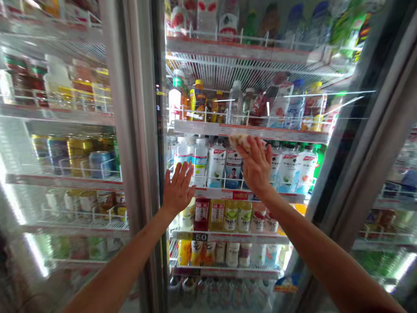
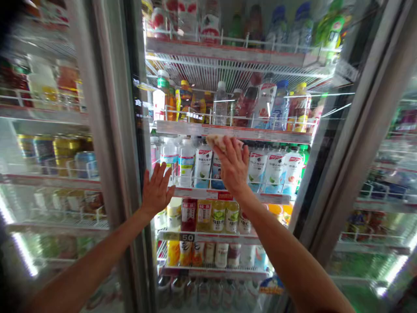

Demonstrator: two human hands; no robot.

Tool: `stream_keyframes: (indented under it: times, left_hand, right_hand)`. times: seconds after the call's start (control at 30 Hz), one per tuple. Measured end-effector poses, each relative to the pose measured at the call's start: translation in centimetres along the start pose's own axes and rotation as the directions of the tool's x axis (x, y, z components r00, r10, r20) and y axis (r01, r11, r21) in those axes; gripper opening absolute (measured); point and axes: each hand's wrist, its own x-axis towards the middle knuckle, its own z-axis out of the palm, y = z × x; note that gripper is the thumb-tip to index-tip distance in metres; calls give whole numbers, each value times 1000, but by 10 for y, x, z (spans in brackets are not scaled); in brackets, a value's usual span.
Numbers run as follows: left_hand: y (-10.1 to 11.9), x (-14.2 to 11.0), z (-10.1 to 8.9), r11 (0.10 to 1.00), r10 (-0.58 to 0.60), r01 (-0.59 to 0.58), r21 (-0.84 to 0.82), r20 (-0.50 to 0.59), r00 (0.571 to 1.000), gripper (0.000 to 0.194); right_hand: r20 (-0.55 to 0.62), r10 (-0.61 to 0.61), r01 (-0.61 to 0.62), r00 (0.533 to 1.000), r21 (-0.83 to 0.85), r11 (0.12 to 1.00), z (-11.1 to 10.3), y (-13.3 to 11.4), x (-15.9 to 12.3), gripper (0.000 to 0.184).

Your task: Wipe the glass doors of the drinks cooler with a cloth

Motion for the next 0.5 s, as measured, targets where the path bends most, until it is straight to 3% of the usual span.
stream_keyframes:
  times: [0.1,0.17,0.23,0.4,0.43,0.5]
  left_hand:
    - [8,-20,7,1000,-17,17,13,-12,1000,64]
    - [12,-30,10,1000,-22,22,21,-22,1000,64]
    - [14,-34,13,999,-21,22,26,-37,999,62]
    - [10,-48,18,999,-34,35,35,-34,999,60]
    - [7,-56,19,998,-47,49,40,-37,998,61]
    - [0,-78,21,995,-91,93,31,-74,993,62]
  right_hand:
    - [117,-179,170,977,82,982,-7,-25,-85,59]
    - [144,-233,218,962,112,969,-5,-37,-114,60]
    - [125,-213,200,969,106,974,3,-45,-113,57]
    - [25,-17,15,1000,100,995,25,-66,-59,50]
    - [22,-23,21,999,114,993,26,-73,-64,51]
    - [24,-100,96,995,139,986,27,-90,-98,52]
